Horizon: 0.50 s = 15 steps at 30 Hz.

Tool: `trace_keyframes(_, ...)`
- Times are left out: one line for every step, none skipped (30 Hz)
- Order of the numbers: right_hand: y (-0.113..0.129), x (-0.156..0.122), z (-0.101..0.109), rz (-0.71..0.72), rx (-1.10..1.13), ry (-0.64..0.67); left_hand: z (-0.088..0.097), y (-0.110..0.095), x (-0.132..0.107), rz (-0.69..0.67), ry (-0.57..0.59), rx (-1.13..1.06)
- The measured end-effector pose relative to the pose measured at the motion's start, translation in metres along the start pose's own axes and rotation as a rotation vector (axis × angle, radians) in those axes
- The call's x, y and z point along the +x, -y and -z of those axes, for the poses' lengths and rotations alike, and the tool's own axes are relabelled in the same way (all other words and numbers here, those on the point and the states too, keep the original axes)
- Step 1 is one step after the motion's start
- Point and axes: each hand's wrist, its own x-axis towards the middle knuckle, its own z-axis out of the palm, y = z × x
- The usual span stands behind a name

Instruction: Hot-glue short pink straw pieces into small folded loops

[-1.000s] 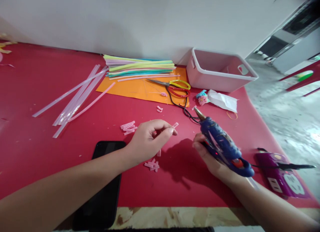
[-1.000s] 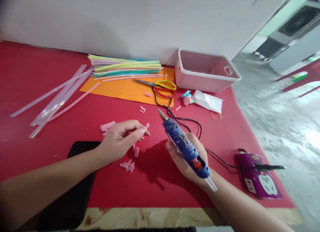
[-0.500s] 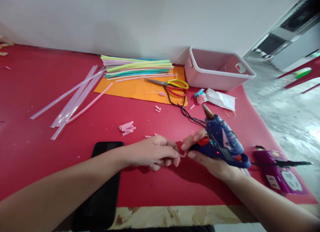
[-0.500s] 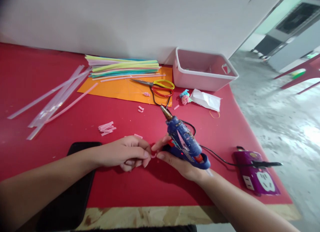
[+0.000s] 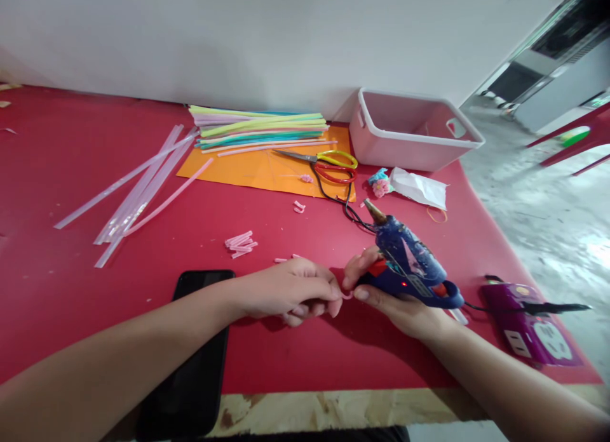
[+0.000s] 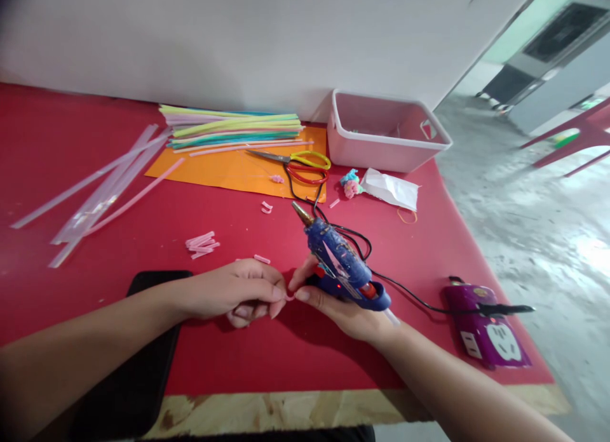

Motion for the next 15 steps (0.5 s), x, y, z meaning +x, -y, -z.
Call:
trace_keyframes(0.0,0.0,0.0,0.008,0.006,0.003,0.0,-0.001,0.0,-0.002,0.003,-0.01)
trace_keyframes(0.0,0.0,0.0,0.015,0.01,0.005,0.0,-0.001,0.0,-0.003,0.003,-0.017)
trace_keyframes(0.0,0.0,0.0,0.015,0.009,0.007,-0.001,-0.001,0.0,-0.002,0.002,-0.021)
trace_keyframes(0.0,0.0,0.001,0.005,0.002,0.008,-0.001,-0.001,0.0,0.002,0.004,-0.021)
trace_keyframes(0.0,0.0,0.001,-0.014,-0.011,0.014,-0.001,-0.001,0.0,0.004,0.004,-0.02)
trace_keyframes(0.0,0.0,0.002,-0.035,-0.027,0.024,-0.001,0.0,0.001,0.003,0.001,-0.019)
trace_keyframes(-0.001,-0.001,0.003,-0.055,-0.039,0.039,-0.001,0.001,0.001,-0.007,-0.015,-0.017)
trace_keyframes(-0.002,-0.001,0.004,-0.069,-0.043,0.048,-0.001,0.001,0.002,-0.029,-0.048,-0.007)
trace_keyframes(-0.004,-0.002,0.005,-0.079,-0.037,0.049,-0.002,0.002,0.002,-0.061,-0.1,0.011)
trace_keyframes(-0.007,-0.003,0.006,-0.084,-0.018,0.035,-0.002,0.002,0.003,-0.105,-0.167,0.035)
trace_keyframes(-0.009,-0.005,0.007,-0.09,0.007,0.008,-0.002,0.001,0.003,-0.155,-0.238,0.063)
trace_keyframes(-0.012,-0.006,0.007,-0.098,0.033,-0.024,-0.003,0.001,0.003,-0.207,-0.297,0.094)
trace_keyframes(-0.015,-0.006,0.008,-0.105,0.053,-0.059,-0.003,0.001,0.004,-0.259,-0.337,0.124)
trace_keyframes(-0.017,-0.007,0.008,-0.112,0.068,-0.086,-0.004,0.002,0.004,-0.309,-0.359,0.148)
trace_keyframes(-0.018,-0.008,0.008,-0.121,0.074,-0.099,-0.004,0.003,0.004,-0.35,-0.369,0.174)
